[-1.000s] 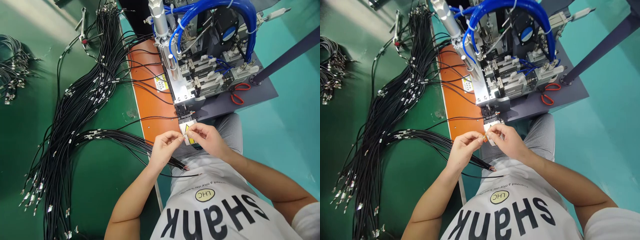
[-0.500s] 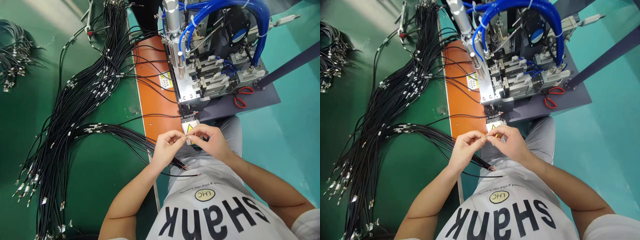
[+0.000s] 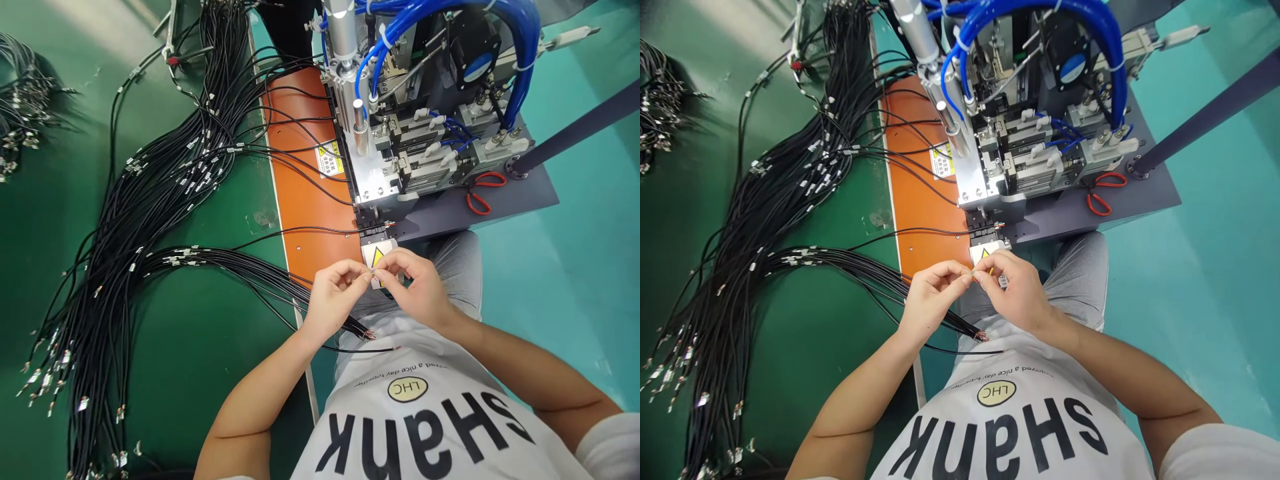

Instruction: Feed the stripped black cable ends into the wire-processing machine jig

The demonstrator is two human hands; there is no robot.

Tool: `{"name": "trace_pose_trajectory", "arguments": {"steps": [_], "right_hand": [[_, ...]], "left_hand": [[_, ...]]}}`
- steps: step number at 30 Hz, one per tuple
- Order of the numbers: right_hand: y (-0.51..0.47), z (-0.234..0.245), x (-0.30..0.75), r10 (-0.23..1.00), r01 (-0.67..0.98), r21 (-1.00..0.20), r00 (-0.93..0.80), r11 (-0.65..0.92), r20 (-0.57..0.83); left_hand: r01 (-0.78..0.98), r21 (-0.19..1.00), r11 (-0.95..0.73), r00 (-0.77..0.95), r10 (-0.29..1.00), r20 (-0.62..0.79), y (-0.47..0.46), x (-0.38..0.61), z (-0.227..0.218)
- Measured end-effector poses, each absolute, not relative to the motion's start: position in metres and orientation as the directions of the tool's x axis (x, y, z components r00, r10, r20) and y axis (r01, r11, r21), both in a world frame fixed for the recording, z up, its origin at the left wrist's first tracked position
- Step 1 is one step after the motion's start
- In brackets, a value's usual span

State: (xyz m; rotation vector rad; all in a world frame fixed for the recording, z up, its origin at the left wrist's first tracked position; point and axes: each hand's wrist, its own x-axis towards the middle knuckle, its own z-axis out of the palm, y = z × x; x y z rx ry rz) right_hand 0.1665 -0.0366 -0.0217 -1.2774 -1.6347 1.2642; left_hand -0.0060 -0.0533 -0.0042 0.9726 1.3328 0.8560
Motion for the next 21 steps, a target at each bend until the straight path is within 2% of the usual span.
{"name": "trace_pose_trajectory", "arguments": {"steps": [4, 6, 13, 16, 18, 19, 21], "right_hand": [[-0.031, -0.020, 0.174, 0.923, 0.212, -0.972, -0.345, -0.099, -0.169], [-0.028, -0.018, 0.177, 0.920, 0.213, -0.972, -0.352, -0.101, -0.173], [-0.028, -0.013, 0.173, 0.935, 0.298, -0.948, -0.354, 0.114, 0.001], [-0.031, -0.013, 0.172, 0.921, 0.398, -0.878, -0.373, 0.266, 0.110], [-0.034, -0.013, 0.172, 0.904, 0.456, -0.816, -0.389, 0.355, 0.175], [-0.035, -0.013, 0.172, 0.904, 0.452, -0.816, -0.387, 0.360, 0.184], [-0.038, -0.015, 0.172, 0.920, 0.368, -0.887, -0.365, 0.280, 0.139]], "left_hand": [[0.039, 0.927, 0.373, 0.064, 0.925, -0.375, -0.054, -0.005, -0.002], [0.033, 0.928, 0.372, 0.065, 0.925, -0.374, -0.053, -0.005, -0.001], [0.043, 0.936, 0.349, 0.088, 0.932, -0.352, -0.053, -0.005, -0.002], [0.104, 0.949, 0.296, 0.122, 0.944, -0.308, -0.056, -0.005, -0.005], [0.225, 0.963, 0.147, 0.127, 0.976, -0.179, -0.061, -0.005, -0.010], [0.313, 0.950, 0.016, 0.132, 0.989, -0.060, -0.064, -0.005, -0.012], [0.487, 0.821, -0.297, 0.190, 0.954, 0.233, -0.069, -0.005, -0.018]]}}
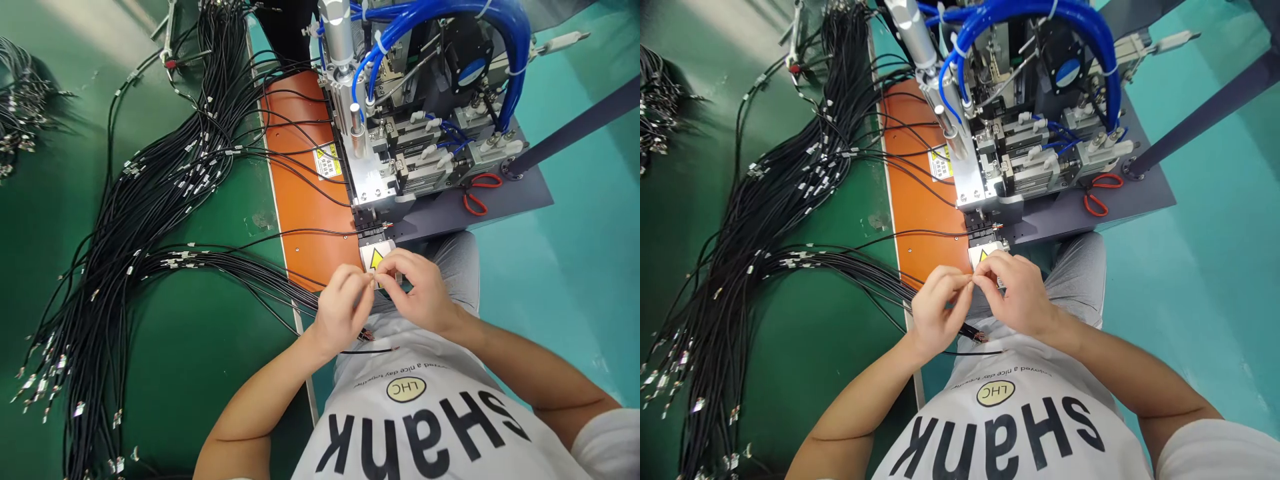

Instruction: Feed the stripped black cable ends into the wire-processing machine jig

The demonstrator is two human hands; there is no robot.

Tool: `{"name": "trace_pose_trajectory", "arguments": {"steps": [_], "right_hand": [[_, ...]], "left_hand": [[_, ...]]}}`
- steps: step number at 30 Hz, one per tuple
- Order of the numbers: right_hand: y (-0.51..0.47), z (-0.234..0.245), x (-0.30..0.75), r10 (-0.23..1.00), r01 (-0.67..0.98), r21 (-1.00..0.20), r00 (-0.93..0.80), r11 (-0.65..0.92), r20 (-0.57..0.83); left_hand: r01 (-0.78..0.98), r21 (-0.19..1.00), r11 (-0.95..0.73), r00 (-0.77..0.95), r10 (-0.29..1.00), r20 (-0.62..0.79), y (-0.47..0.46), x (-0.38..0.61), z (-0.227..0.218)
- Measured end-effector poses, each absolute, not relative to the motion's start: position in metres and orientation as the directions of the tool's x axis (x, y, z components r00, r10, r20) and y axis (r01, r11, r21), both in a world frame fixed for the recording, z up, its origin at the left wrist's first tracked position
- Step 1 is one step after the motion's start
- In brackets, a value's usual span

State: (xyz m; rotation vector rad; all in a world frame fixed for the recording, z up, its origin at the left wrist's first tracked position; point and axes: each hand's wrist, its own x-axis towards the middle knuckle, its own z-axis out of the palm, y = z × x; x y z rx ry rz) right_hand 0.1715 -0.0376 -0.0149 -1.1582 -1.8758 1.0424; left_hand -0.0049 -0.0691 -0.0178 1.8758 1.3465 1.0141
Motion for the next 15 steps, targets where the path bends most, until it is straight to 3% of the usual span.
{"name": "trace_pose_trajectory", "arguments": {"steps": [2, 4, 8, 11, 15], "right_hand": [[-0.040, -0.018, 0.171, 0.936, 0.242, -0.961, -0.349, 0.133, 0.041], [-0.041, -0.022, 0.170, 0.936, 0.167, -0.986, -0.346, 0.002, -0.057], [-0.037, -0.023, 0.172, 0.924, 0.172, -0.981, -0.352, -0.093, -0.149], [-0.032, -0.019, 0.174, 0.919, 0.193, -0.980, -0.376, -0.050, -0.121], [-0.031, -0.016, 0.172, 0.926, 0.227, -0.974, -0.371, 0.011, -0.076]], "left_hand": [[0.555, 0.657, -0.510, 0.275, 0.858, 0.434, -0.072, -0.005, -0.021], [0.533, 0.672, -0.515, 0.287, 0.857, 0.429, -0.071, -0.005, -0.021], [0.320, 0.947, -0.041, 0.160, 0.987, -0.011, -0.062, -0.006, -0.009], [0.103, 0.972, 0.210, 0.090, 0.971, -0.220, -0.057, -0.008, -0.004], [-0.068, 0.943, 0.327, 0.063, 0.944, -0.323, -0.056, -0.012, -0.009]]}}
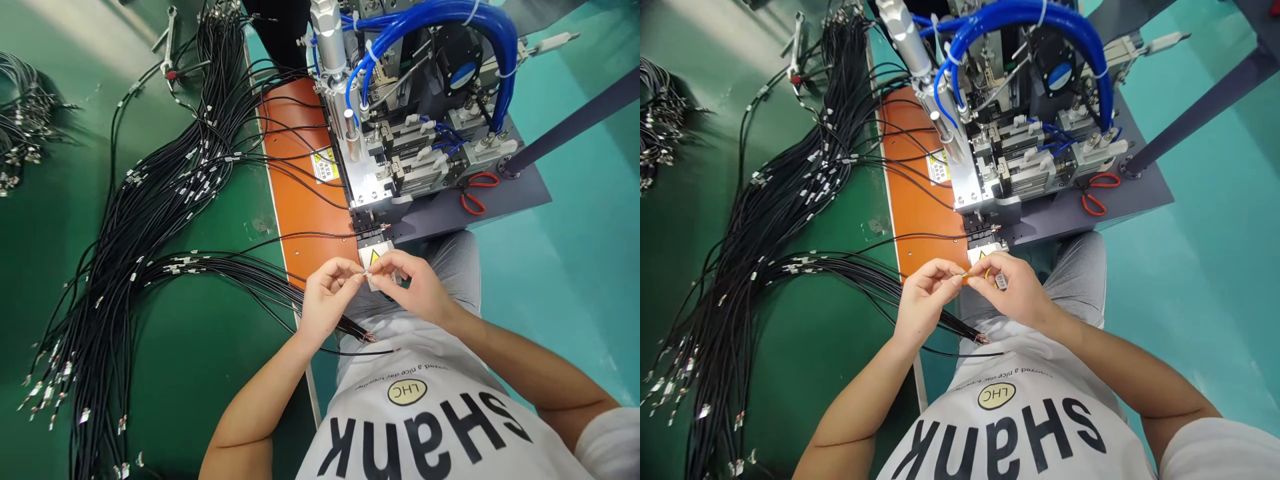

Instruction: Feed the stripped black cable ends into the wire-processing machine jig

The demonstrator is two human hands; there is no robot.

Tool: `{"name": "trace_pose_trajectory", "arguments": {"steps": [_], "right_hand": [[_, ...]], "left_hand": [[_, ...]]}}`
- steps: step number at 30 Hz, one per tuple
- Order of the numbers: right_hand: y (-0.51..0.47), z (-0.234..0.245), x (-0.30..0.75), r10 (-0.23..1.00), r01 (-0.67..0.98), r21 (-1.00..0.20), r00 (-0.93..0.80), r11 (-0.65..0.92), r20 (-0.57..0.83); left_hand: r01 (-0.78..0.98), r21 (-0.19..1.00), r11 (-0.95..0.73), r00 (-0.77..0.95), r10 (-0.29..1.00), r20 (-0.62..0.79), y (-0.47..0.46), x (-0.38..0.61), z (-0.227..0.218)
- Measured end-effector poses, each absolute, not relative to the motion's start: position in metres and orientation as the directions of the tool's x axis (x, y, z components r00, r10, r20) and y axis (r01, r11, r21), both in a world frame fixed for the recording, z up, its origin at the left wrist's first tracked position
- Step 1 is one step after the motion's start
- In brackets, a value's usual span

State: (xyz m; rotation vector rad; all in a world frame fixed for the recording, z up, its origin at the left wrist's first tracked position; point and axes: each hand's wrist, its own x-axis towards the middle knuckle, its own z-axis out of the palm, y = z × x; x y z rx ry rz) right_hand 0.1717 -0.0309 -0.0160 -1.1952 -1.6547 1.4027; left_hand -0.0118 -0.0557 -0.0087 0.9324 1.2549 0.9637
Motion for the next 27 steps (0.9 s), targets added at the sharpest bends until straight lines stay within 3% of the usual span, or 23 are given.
{"name": "trace_pose_trajectory", "arguments": {"steps": [17, 27], "right_hand": [[-0.0333, -0.0153, 0.1629, 0.930, 0.263, -0.958, -0.368, 0.113, 0.008], [-0.0354, -0.0178, 0.1612, 0.926, 0.260, -0.956, -0.376, 0.134, 0.027]], "left_hand": [[-0.275, 0.900, 0.338, 0.046, 0.940, -0.339, -0.0536, -0.0112, -0.0120], [-0.219, 0.864, 0.452, 0.093, 0.892, -0.443, -0.0525, -0.0128, -0.0120]]}}
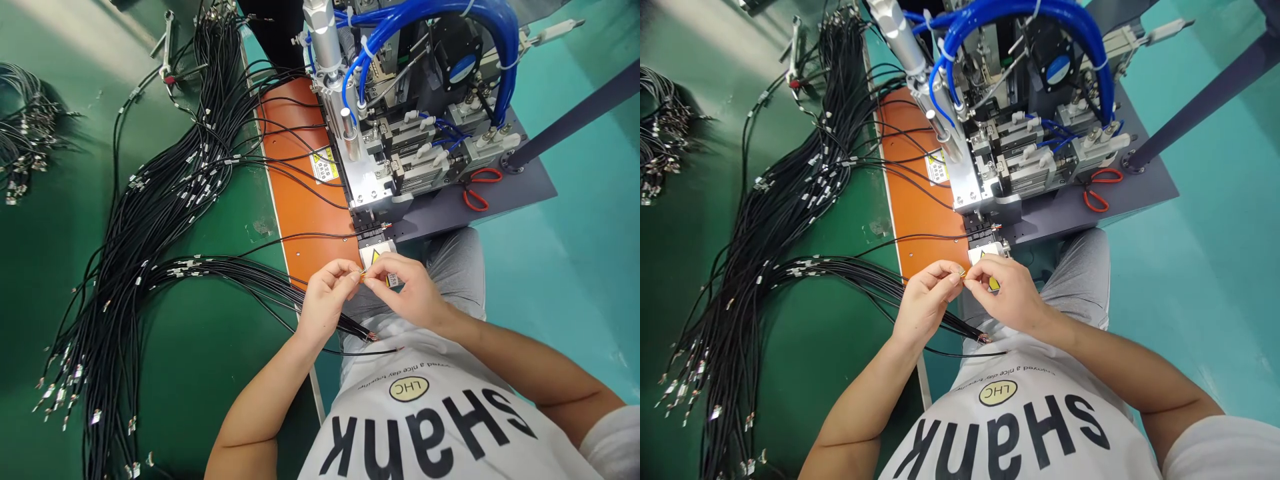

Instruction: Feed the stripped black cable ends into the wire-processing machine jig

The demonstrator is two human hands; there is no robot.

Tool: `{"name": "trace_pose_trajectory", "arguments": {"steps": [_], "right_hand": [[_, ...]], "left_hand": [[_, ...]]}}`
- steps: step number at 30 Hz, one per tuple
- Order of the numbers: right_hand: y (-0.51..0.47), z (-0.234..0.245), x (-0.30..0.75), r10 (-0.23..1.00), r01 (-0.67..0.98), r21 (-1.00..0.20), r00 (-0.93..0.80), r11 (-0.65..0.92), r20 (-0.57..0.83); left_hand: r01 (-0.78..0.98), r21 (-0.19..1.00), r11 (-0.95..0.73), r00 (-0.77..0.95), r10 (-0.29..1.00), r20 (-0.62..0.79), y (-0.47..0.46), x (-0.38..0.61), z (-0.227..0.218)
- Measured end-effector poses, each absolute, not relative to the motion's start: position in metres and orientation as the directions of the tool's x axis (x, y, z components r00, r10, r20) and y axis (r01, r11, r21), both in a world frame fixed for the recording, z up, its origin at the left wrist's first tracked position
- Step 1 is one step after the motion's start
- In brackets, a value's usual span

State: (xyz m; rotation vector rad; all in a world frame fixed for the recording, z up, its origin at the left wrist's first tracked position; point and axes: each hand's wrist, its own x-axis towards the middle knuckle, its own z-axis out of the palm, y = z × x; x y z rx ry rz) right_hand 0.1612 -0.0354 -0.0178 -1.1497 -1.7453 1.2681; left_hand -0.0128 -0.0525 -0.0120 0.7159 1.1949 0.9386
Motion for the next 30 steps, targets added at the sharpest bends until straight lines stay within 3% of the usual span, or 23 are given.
{"name": "trace_pose_trajectory", "arguments": {"steps": [16, 22, 25, 30], "right_hand": [[-0.032, -0.013, 0.167, 0.955, 0.307, -0.947, -0.296, 0.093, -0.002], [-0.035, -0.016, 0.164, 0.948, 0.385, -0.904, -0.311, 0.188, 0.064], [-0.036, -0.017, 0.163, 0.945, 0.395, -0.895, -0.316, 0.208, 0.080], [-0.036, -0.020, 0.164, 0.944, 0.239, -0.971, -0.323, 0.008, -0.071]], "left_hand": [[-0.125, 0.888, 0.442, 0.117, 0.895, -0.430, -0.056, -0.013, -0.015], [-0.090, 0.899, 0.429, 0.099, 0.902, -0.420, -0.056, -0.012, -0.013], [-0.051, 0.938, 0.343, 0.078, 0.938, -0.339, -0.059, -0.008, -0.011], [0.007, 0.992, 0.122, 0.050, 0.991, -0.123, -0.063, -0.007, -0.016]]}}
